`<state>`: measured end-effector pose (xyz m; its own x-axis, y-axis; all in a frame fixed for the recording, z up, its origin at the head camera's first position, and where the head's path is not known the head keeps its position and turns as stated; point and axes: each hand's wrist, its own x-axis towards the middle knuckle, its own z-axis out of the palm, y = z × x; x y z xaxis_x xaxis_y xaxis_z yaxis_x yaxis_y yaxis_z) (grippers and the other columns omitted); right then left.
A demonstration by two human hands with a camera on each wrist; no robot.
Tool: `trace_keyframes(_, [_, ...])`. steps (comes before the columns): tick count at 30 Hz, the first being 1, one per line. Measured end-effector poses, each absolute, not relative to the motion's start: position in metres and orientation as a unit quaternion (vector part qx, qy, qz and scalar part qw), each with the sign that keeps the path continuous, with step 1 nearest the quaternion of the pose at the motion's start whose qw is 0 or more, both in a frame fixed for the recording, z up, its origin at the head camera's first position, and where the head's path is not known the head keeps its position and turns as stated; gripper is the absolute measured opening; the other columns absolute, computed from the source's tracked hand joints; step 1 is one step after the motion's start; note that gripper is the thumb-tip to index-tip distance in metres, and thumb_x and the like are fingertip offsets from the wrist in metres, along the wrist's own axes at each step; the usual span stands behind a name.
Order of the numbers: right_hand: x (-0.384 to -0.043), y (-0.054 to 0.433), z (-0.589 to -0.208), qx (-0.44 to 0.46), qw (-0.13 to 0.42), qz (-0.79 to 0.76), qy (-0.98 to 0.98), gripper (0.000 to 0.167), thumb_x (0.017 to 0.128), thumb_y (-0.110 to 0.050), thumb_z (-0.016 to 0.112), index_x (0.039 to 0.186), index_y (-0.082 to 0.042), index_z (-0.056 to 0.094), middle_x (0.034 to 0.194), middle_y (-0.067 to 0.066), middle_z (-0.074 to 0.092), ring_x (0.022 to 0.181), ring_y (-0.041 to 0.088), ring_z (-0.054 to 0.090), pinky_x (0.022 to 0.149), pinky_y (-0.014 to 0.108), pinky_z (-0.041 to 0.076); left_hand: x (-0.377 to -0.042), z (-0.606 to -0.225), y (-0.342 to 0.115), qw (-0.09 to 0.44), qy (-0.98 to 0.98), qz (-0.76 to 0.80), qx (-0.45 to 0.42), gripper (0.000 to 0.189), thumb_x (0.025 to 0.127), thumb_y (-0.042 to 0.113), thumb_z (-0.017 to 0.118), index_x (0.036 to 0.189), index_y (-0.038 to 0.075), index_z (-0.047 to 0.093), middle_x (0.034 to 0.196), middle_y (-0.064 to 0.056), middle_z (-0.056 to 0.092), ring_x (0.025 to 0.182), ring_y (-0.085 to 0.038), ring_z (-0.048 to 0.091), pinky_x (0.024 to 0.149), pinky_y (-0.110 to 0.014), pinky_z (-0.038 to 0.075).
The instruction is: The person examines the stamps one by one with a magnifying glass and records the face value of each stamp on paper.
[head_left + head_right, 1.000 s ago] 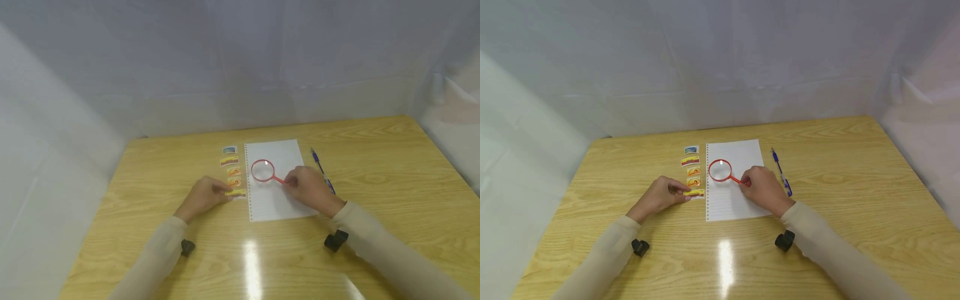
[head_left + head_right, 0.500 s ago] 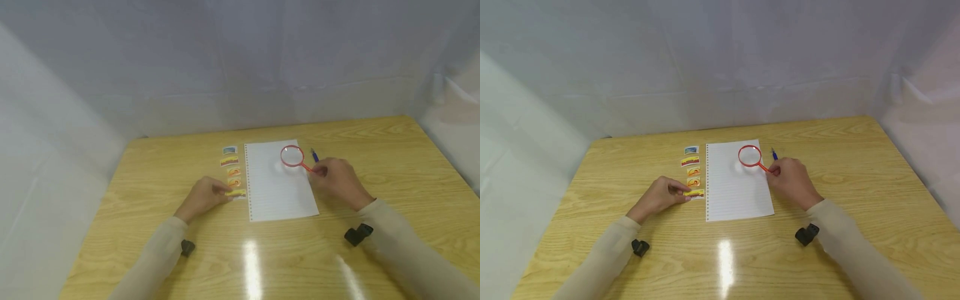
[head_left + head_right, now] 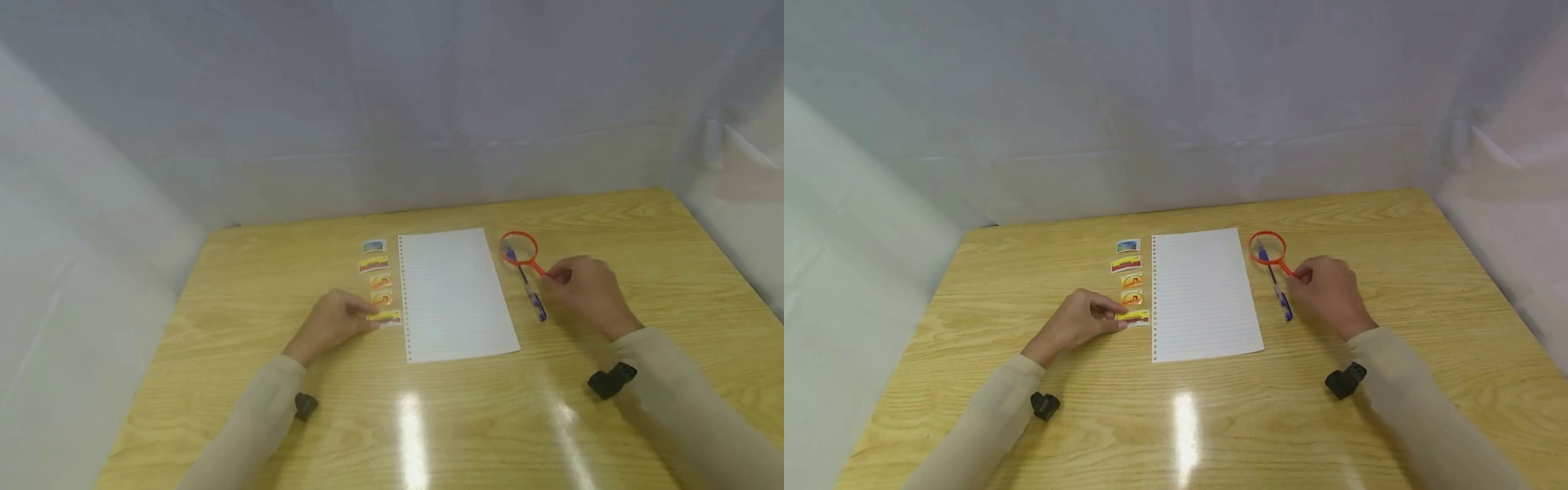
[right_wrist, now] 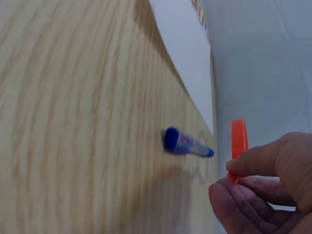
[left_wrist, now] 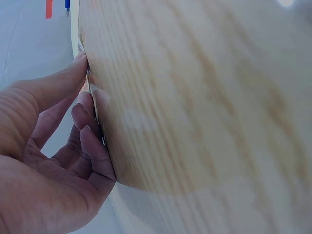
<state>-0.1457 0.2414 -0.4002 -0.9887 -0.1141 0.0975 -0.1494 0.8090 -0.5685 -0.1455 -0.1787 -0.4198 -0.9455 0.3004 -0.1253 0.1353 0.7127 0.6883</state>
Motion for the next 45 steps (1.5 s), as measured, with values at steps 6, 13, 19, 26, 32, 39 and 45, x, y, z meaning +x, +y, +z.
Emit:
trace_keyframes(6, [-0.144, 0.256, -0.405, 0.04, 0.008, 0.294, -0.955, 0.021, 0.093, -0.015, 0.071, 0.092, 0.006, 0.075, 0.081, 0.012, 0.071, 0.072, 0.024, 0.064, 0.059, 0.031, 0.05, -0.145, -0.42, -0.179, 0.118, 0.916, 0.365, 0.117, 0.018, 0.082, 0.021, 0.086, 0.098, 0.015, 0.081, 0.091, 0.003, 0.072, 0.085, -0.015, 0.062, 0.083, -0.038, 0.055])
trace_keyframes(13, [-0.142, 0.268, -0.41, 0.022, 0.012, 0.281, -0.959, 0.024, 0.092, -0.017, 0.07, 0.09, 0.006, 0.075, 0.081, 0.014, 0.072, 0.071, 0.026, 0.065, 0.057, 0.031, 0.05, -0.145, -0.421, -0.179, 0.117, 0.919, 0.359, 0.117, 0.019, 0.082, 0.022, 0.086, 0.098, 0.015, 0.081, 0.091, 0.003, 0.072, 0.085, -0.015, 0.062, 0.083, -0.038, 0.055])
trace_keyframes(19, [-0.141, 0.275, -0.416, 0.012, 0.012, 0.276, -0.961, 0.025, 0.092, -0.016, 0.069, 0.091, 0.008, 0.074, 0.082, 0.016, 0.071, 0.071, 0.027, 0.066, 0.056, 0.034, 0.052, -0.145, -0.42, -0.179, 0.117, 0.919, 0.359, 0.113, 0.019, 0.082, 0.022, 0.086, 0.099, 0.015, 0.081, 0.091, 0.003, 0.072, 0.084, -0.015, 0.062, 0.083, -0.038, 0.055])
trace_keyframes(26, [-0.14, 0.278, -0.42, 0.015, 0.026, 0.268, -0.963, 0.024, 0.092, -0.016, 0.071, 0.089, 0.008, 0.074, 0.079, 0.016, 0.071, 0.069, 0.028, 0.066, 0.055, 0.039, 0.053, -0.145, -0.42, -0.179, 0.118, 0.919, 0.359, 0.115, 0.02, 0.082, 0.022, 0.085, 0.1, 0.014, 0.081, 0.091, 0.002, 0.072, 0.084, -0.015, 0.062, 0.082, -0.037, 0.054])
trace_keyframes(32, [-0.14, 0.279, -0.422, 0.01, 0.016, 0.268, -0.963, 0.025, 0.093, -0.017, 0.071, 0.089, 0.007, 0.075, 0.078, 0.014, 0.072, 0.069, 0.027, 0.066, 0.056, 0.039, 0.053, -0.146, -0.421, -0.179, 0.117, 0.919, 0.36, 0.113, 0.019, 0.082, 0.022, 0.085, 0.099, 0.014, 0.081, 0.094, 0.002, 0.073, 0.086, -0.015, 0.062, 0.084, -0.039, 0.055])
trace_keyframes(39, [-0.14, 0.28, -0.423, 0.007, 0.013, 0.267, -0.964, 0.027, 0.093, -0.019, 0.072, 0.089, 0.008, 0.075, 0.078, 0.015, 0.072, 0.07, 0.028, 0.067, 0.056, 0.039, 0.053, -0.146, -0.421, -0.178, 0.115, 0.921, 0.354, 0.116, 0.019, 0.082, 0.022, 0.085, 0.099, 0.014, 0.081, 0.094, 0.001, 0.074, 0.085, -0.015, 0.063, 0.083, -0.038, 0.055])
trace_keyframes(45, [-0.138, 0.281, -0.423, 0.017, 0.023, 0.267, -0.963, 0.029, 0.093, -0.021, 0.072, 0.086, 0.007, 0.075, 0.075, 0.012, 0.072, 0.066, 0.025, 0.066, 0.055, 0.037, 0.053, -0.146, -0.421, -0.179, 0.111, 0.923, 0.349, 0.119, 0.019, 0.083, 0.022, 0.085, 0.099, 0.014, 0.08, 0.096, 0.001, 0.074, 0.088, -0.015, 0.064, 0.085, -0.04, 0.056])
